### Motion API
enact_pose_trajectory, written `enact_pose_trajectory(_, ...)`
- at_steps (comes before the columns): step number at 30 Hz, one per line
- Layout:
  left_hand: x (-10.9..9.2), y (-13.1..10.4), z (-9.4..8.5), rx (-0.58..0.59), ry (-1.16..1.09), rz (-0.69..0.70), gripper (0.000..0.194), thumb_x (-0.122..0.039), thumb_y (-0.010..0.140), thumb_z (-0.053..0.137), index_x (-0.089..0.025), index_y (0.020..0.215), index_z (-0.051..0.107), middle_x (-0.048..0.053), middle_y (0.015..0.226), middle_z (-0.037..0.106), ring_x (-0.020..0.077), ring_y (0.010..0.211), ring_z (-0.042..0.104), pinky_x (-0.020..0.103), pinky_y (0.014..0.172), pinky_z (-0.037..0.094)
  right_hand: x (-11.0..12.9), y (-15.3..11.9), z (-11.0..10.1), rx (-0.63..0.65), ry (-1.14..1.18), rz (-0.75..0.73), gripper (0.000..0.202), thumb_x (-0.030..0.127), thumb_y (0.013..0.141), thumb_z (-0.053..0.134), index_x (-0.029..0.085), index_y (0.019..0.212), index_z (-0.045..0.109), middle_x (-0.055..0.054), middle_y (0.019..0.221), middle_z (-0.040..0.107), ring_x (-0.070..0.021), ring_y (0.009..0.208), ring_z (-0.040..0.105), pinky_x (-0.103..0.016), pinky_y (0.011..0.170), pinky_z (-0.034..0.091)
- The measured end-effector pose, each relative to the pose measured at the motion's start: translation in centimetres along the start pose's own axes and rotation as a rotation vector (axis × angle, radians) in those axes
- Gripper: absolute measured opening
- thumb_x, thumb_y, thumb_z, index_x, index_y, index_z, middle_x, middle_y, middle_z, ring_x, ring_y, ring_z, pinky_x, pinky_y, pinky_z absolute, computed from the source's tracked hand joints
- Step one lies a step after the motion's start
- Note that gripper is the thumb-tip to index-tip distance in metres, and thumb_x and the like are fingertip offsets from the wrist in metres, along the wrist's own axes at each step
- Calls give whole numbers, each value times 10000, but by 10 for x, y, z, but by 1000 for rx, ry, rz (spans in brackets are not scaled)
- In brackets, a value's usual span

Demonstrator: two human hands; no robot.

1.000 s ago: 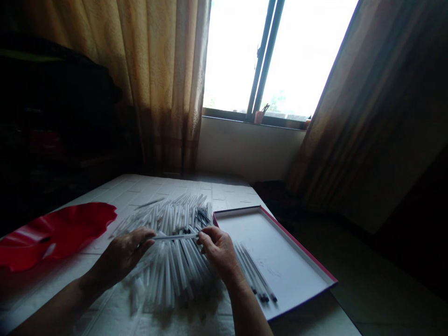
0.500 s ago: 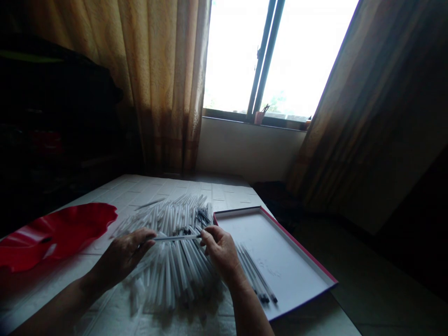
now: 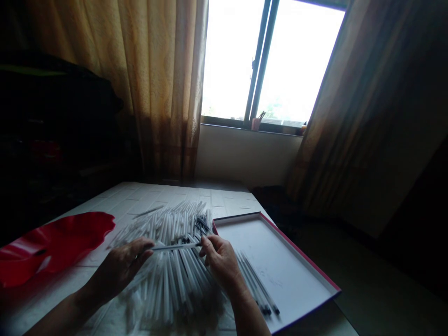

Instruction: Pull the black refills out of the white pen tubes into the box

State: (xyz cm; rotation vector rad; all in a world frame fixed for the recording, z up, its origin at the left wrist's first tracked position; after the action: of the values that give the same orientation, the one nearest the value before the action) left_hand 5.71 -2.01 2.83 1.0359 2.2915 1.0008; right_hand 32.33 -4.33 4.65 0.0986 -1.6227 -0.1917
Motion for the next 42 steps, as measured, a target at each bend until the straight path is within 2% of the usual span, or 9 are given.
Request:
enact_pose_trajectory(6,-1,3,0,-9,-11,9,276,-397,1068,383,-236,1024,603,19,862,745,182,732,769,235,629,585,-3,0,-1,18,-1,2,481,615,651,772,145,681,676,18,517,601,-84,417,469,-212,422,370)
enact_pose_trajectory(10,-2,4,-1,-17,-23,-4,282,-399,1064,390,-233,1013,613,19,853,746,182,717,767,239,635,593,-9,2,-3,0,0,-26,489,634,719,722,146,744,696,6,559,638,-89,429,491,-214,434,382)
enact_pose_trajectory(14,-3,4,-1,-26,-35,-9,281,-395,1059,403,-228,999,620,16,839,748,182,705,768,239,617,597,-12,1,-2,-4,-5,-31,510,655,752,685,152,669,672,14,510,611,-72,390,434,-204,403,323)
enact_pose_trajectory(20,-2,2,-1,-14,-48,-14,287,-397,1055,413,-223,997,633,19,847,753,180,707,769,241,619,597,-5,0,-1,23,-4,-22,408,553,705,759,154,666,678,21,517,609,-82,417,465,-203,421,376)
enact_pose_trajectory(27,-4,5,-3,25,-59,-38,343,-417,1061,375,-228,948,639,13,810,748,178,695,760,232,610,571,-5,1,-3,32,-26,-52,298,450,716,744,154,734,711,-1,582,649,-118,483,545,-232,469,446)
enact_pose_trajectory(30,-4,4,-2,46,-67,-64,351,-413,1060,372,-233,906,631,-5,749,722,167,651,738,225,580,543,-6,2,-5,-24,-55,-79,332,487,708,722,158,749,712,-17,609,661,-140,515,572,-253,491,471)
enact_pose_trajectory(34,-2,2,-2,64,-69,-91,346,-399,1058,372,-234,886,623,-12,730,706,165,638,726,228,561,517,-9,6,-15,-182,-153,-106,407,555,739,641,169,837,722,-45,683,696,-174,568,604,-291,537,500)
enact_pose_trajectory(38,-3,2,-3,76,-72,-100,337,-401,1054,384,-232,892,627,-14,741,705,166,645,725,233,577,515,-8,4,-24,-338,-346,-110,293,452,740,649,209,864,758,-61,770,738,-224,658,641,-342,639,500)
enact_pose_trajectory(42,-4,2,-3,84,-78,-102,349,-427,1053,380,-236,912,636,-12,767,716,170,670,735,233,604,529,-2,-1,-26,-425,-504,-119,177,326,713,646,259,810,777,-39,794,734,-214,641,631,-341,674,478)
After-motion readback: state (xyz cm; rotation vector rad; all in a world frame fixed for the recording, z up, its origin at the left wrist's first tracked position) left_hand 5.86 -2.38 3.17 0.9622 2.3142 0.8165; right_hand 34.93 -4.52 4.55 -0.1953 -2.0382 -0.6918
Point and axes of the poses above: each hand's wrist, its own y-axis towards the middle knuckle, its own z-axis out of the palm, x = y × z, the point moved 1 cm from there along y, towards the middle knuckle
